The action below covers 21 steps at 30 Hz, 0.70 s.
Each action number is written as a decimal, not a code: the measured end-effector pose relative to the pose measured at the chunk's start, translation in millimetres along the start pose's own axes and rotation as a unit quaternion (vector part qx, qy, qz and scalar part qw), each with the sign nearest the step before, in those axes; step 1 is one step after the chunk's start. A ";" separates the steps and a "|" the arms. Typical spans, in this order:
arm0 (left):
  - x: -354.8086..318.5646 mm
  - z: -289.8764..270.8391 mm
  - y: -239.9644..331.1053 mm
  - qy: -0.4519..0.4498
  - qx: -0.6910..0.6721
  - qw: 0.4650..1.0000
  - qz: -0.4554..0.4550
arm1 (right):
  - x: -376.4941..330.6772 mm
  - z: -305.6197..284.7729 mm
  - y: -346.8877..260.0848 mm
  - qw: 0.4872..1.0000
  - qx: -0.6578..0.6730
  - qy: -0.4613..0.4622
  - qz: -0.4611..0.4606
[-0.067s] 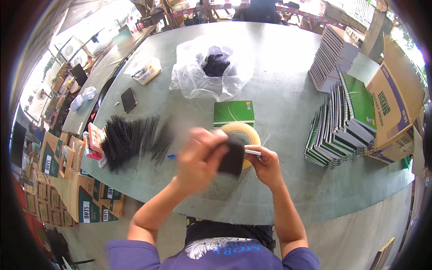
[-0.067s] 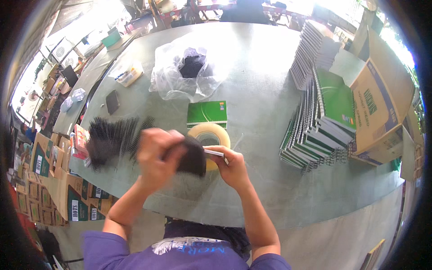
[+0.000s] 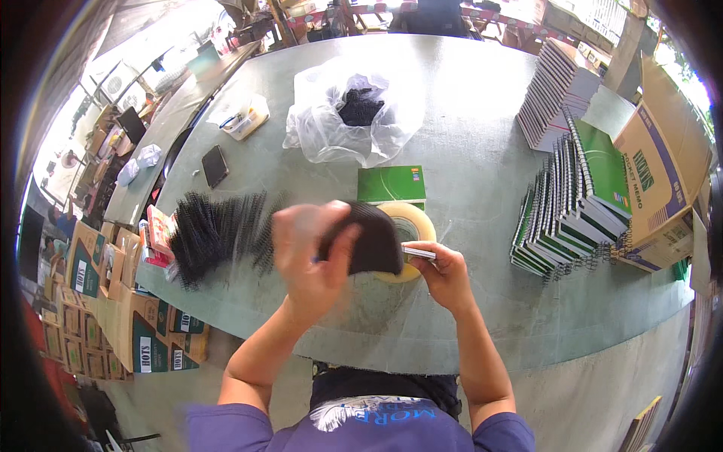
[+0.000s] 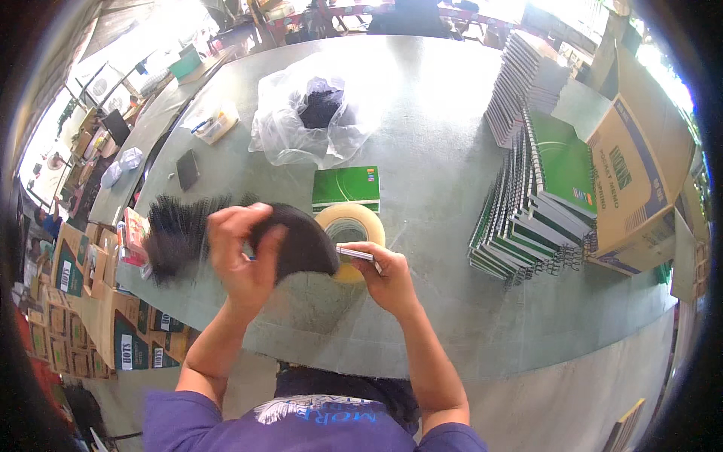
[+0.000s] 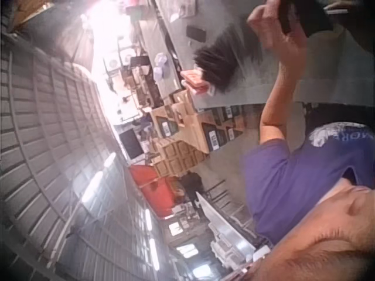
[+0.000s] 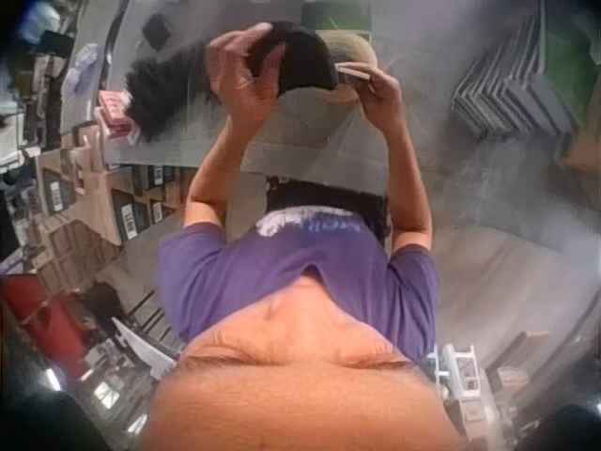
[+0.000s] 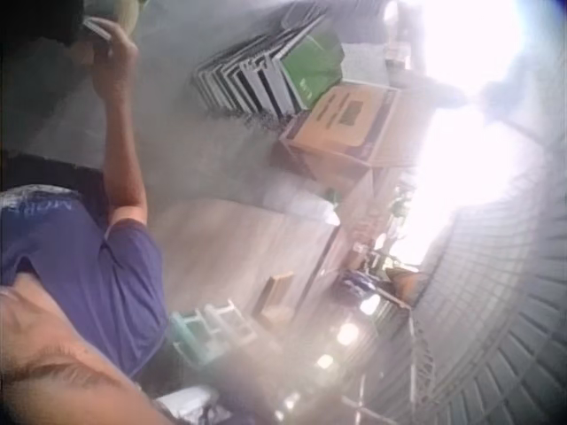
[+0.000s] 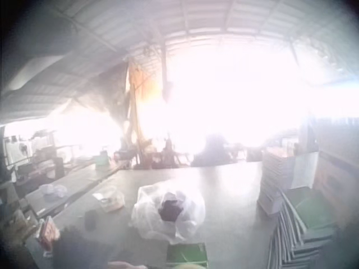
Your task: The person assembles spiral-bound notebooks by hand. They insert a black spiral coil into the holes of a green notebook cover, then use pliers to crimp the ends of the coil to secure it. The finished notebooks are stacked on the table.
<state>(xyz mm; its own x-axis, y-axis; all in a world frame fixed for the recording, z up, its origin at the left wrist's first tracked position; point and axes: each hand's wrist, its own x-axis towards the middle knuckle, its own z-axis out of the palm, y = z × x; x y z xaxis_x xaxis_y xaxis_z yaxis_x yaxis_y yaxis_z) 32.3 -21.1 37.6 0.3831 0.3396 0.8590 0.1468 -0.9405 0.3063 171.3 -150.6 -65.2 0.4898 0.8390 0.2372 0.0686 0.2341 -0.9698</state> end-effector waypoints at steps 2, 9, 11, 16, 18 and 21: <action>-22.3 9.7 -0.3 -0.152 -0.039 0.988 0.006 | -0.3 0.7 2.7 1.000 0.022 -0.006 0.009; -9.3 17.3 10.2 -0.219 -0.066 0.973 -0.017 | 0.8 0.2 1.2 1.000 -0.019 0.008 -0.010; -10.9 23.3 4.0 -0.187 -0.127 0.974 -0.002 | 0.2 1.8 -4.7 0.996 -0.079 0.040 -0.028; -35.8 21.5 11.8 -0.328 -0.147 0.933 -0.013 | -0.8 -3.9 9.6 0.997 -0.059 0.039 -0.007; -73.8 15.5 18.3 -0.390 -0.195 0.898 -0.052 | 3.7 -3.0 7.6 0.998 -0.035 0.053 -0.027; -64.1 12.7 14.3 -0.328 -0.105 0.939 0.024 | 4.2 -1.2 2.3 0.998 0.011 0.055 -0.042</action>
<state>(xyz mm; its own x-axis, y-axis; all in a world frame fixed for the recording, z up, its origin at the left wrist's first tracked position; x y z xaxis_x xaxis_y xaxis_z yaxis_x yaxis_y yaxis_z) 21.5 -56.2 -18.3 0.8736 0.1638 0.4582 -0.0426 -0.9123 0.4073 174.6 -147.2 -66.5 0.5761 0.7568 0.3090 0.0959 0.3129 -0.9449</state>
